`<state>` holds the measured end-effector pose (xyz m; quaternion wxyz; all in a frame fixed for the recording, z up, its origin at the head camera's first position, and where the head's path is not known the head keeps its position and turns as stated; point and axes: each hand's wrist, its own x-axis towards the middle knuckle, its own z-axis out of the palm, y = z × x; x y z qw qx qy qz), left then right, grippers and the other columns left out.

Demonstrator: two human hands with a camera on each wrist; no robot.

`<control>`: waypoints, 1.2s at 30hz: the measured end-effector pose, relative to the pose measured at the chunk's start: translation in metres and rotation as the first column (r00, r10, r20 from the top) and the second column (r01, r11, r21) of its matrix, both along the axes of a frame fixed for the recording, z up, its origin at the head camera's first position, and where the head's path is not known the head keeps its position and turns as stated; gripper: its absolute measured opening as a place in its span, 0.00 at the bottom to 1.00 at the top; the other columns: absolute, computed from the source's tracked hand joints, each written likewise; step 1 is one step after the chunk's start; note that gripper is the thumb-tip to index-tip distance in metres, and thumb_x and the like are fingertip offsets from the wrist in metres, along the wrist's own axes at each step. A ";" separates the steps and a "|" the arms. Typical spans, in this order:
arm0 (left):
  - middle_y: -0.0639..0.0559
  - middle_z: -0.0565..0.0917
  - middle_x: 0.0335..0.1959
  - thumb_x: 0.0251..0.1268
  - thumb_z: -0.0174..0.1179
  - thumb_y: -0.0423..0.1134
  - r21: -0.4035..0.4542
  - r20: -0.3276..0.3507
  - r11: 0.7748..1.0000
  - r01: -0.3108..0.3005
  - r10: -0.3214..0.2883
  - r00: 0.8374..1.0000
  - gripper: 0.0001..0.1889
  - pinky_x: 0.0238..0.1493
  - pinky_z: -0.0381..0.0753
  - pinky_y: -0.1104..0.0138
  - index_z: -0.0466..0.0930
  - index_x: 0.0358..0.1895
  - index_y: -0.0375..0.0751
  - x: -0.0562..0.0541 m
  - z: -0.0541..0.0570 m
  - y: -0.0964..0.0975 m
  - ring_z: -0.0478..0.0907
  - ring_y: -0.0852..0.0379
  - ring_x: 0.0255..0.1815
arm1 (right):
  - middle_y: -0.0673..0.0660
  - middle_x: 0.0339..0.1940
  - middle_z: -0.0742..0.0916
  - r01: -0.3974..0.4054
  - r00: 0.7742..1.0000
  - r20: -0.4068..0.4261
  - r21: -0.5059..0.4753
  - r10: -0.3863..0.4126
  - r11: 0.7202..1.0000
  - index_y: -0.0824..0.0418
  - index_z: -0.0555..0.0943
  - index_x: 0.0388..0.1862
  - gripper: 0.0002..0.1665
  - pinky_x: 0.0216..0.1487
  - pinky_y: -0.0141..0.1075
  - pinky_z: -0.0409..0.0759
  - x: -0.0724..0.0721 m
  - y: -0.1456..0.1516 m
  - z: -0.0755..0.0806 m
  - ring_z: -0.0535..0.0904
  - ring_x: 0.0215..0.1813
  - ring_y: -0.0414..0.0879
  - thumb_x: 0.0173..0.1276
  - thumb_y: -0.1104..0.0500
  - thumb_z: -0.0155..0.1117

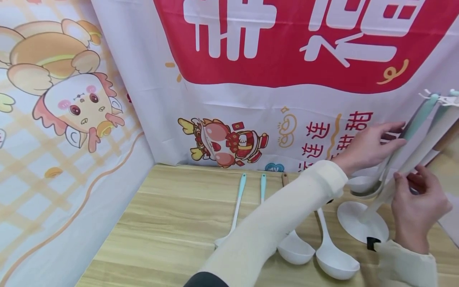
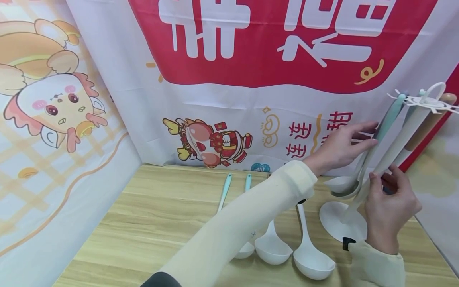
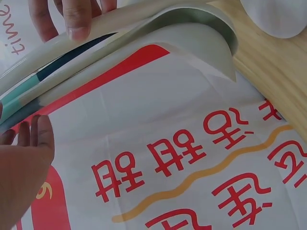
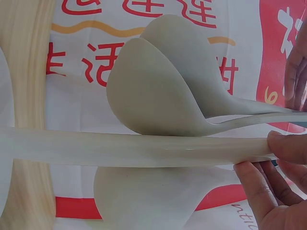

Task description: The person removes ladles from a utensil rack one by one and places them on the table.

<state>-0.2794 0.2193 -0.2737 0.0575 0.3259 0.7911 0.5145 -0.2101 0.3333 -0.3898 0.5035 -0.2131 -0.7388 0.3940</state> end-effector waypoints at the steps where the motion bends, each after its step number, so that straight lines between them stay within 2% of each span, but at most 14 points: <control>1: 0.71 0.79 0.70 0.77 0.63 0.40 -0.007 -0.004 1.000 0.006 -0.006 1.000 0.31 0.55 0.80 0.85 0.68 0.79 0.62 -0.001 -0.001 0.000 0.79 0.78 0.61 | 0.25 0.43 0.79 0.002 1.000 0.002 -0.002 -0.002 1.000 0.49 0.86 0.65 0.21 0.59 0.17 0.79 0.000 -0.001 0.000 0.72 0.42 0.15 0.74 0.54 0.70; 6: 0.70 0.79 0.70 0.79 0.61 0.40 0.002 0.003 1.000 0.001 -0.001 1.000 0.29 0.58 0.79 0.84 0.68 0.79 0.62 -0.001 -0.003 0.002 0.79 0.78 0.63 | 0.31 0.45 0.84 0.007 1.000 0.007 0.002 -0.007 1.000 0.49 0.86 0.65 0.21 0.60 0.17 0.79 0.000 -0.001 0.001 0.72 0.41 0.15 0.74 0.54 0.70; 11: 0.70 0.82 0.67 0.79 0.60 0.41 0.001 -0.007 0.999 -0.045 0.045 0.999 0.27 0.54 0.80 0.85 0.70 0.77 0.62 -0.001 -0.004 0.002 0.80 0.78 0.57 | 0.53 0.55 0.91 0.002 1.000 0.003 0.042 -0.002 0.999 0.45 0.86 0.65 0.21 0.60 0.17 0.78 -0.001 0.002 -0.001 0.72 0.41 0.13 0.75 0.51 0.70; 13: 0.69 0.82 0.66 0.79 0.61 0.41 -0.006 -0.021 0.998 -0.055 0.055 0.998 0.27 0.52 0.79 0.86 0.71 0.77 0.61 0.000 -0.004 0.002 0.80 0.78 0.54 | 0.57 0.58 0.91 0.001 1.000 0.008 0.056 -0.002 0.998 0.42 0.85 0.65 0.21 0.60 0.16 0.78 -0.001 0.002 -0.003 0.71 0.41 0.13 0.76 0.50 0.68; 15: 0.69 0.83 0.65 0.78 0.62 0.42 -0.012 -0.053 0.997 -0.077 0.077 0.996 0.27 0.50 0.78 0.88 0.72 0.76 0.61 0.001 -0.004 0.001 0.79 0.79 0.52 | 0.56 0.58 0.91 -0.001 1.000 0.006 0.062 0.001 0.998 0.41 0.85 0.65 0.20 0.59 0.16 0.78 -0.001 0.003 -0.003 0.71 0.41 0.13 0.76 0.49 0.68; 18: 0.68 0.83 0.64 0.77 0.63 0.43 0.012 -0.169 0.994 -0.108 0.109 0.980 0.26 0.49 0.76 0.90 0.73 0.75 0.58 0.004 -0.004 0.000 0.78 0.81 0.51 | 0.53 0.58 0.92 -0.007 1.000 -0.010 0.054 0.008 0.999 0.42 0.86 0.64 0.20 0.58 0.15 0.78 -0.002 0.003 -0.003 0.72 0.41 0.13 0.75 0.50 0.68; 19: 0.67 0.83 0.63 0.77 0.64 0.43 0.027 -0.216 0.992 -0.121 0.124 0.968 0.25 0.50 0.76 0.90 0.74 0.74 0.57 0.005 -0.004 0.000 0.78 0.82 0.51 | 0.52 0.57 0.92 -0.009 1.000 -0.014 0.052 0.009 0.999 0.43 0.86 0.64 0.20 0.58 0.16 0.78 -0.001 0.003 -0.003 0.73 0.41 0.13 0.75 0.50 0.68; 21: 0.66 0.83 0.63 0.76 0.65 0.44 0.063 -0.315 0.987 -0.145 0.158 0.936 0.24 0.52 0.75 0.91 0.76 0.72 0.55 0.008 -0.002 0.000 0.77 0.83 0.52 | 0.51 0.57 0.92 -0.006 1.000 -0.015 0.050 0.007 0.999 0.42 0.86 0.64 0.19 0.58 0.16 0.78 -0.001 0.003 -0.002 0.72 0.40 0.13 0.75 0.50 0.68; 23: 0.64 0.83 0.63 0.76 0.65 0.44 0.098 -0.378 0.985 -0.141 0.168 0.910 0.23 0.54 0.73 0.91 0.77 0.70 0.51 0.011 0.000 0.001 0.77 0.83 0.53 | 0.51 0.57 0.92 -0.009 1.000 -0.022 0.056 0.010 0.998 0.41 0.86 0.63 0.19 0.59 0.16 0.79 -0.001 0.003 -0.002 0.72 0.40 0.13 0.75 0.50 0.69; 26: 0.63 0.84 0.62 0.74 0.67 0.45 0.125 -0.404 0.981 -0.147 0.185 0.896 0.22 0.55 0.72 0.92 0.78 0.68 0.50 0.015 0.004 0.005 0.78 0.83 0.53 | 0.46 0.54 0.92 -0.007 1.000 -0.029 0.056 0.008 0.998 0.42 0.87 0.63 0.19 0.59 0.16 0.78 -0.001 0.003 -0.002 0.72 0.40 0.13 0.75 0.51 0.69; 29: 0.64 0.85 0.60 0.73 0.69 0.45 0.141 -0.378 0.974 -0.176 0.217 0.900 0.23 0.54 0.73 0.92 0.78 0.68 0.50 0.018 0.007 0.009 0.80 0.83 0.52 | 0.43 0.52 0.91 -0.003 1.000 -0.031 0.045 0.004 0.999 0.44 0.88 0.62 0.19 0.58 0.16 0.78 -0.002 0.003 -0.002 0.72 0.40 0.13 0.75 0.52 0.69; 31: 0.66 0.86 0.59 0.72 0.69 0.45 0.148 -0.362 0.967 -0.209 0.249 0.898 0.23 0.53 0.74 0.91 0.78 0.68 0.51 0.019 0.007 0.012 0.80 0.83 0.52 | 0.44 0.52 0.91 0.002 1.000 -0.022 0.039 -0.001 0.999 0.46 0.88 0.62 0.19 0.58 0.16 0.78 -0.002 0.004 -0.003 0.72 0.40 0.13 0.75 0.53 0.69; 34: 0.67 0.87 0.58 0.73 0.68 0.45 0.147 -0.349 0.958 -0.248 0.285 0.893 0.22 0.51 0.75 0.91 0.80 0.68 0.53 0.021 0.006 0.014 0.81 0.83 0.52 | 0.54 0.57 0.92 0.006 1.000 -0.004 0.050 -0.006 0.999 0.43 0.87 0.63 0.19 0.60 0.17 0.78 -0.002 0.003 -0.004 0.71 0.40 0.13 0.76 0.51 0.68; 36: 0.68 0.87 0.58 0.74 0.68 0.45 0.143 -0.349 0.954 -0.265 0.299 0.888 0.22 0.51 0.75 0.90 0.80 0.68 0.54 0.022 0.007 0.014 0.81 0.83 0.52 | 0.55 0.59 0.91 0.008 1.000 0.001 0.061 -0.008 0.998 0.42 0.86 0.64 0.19 0.60 0.16 0.78 -0.001 0.003 -0.003 0.71 0.40 0.13 0.76 0.50 0.67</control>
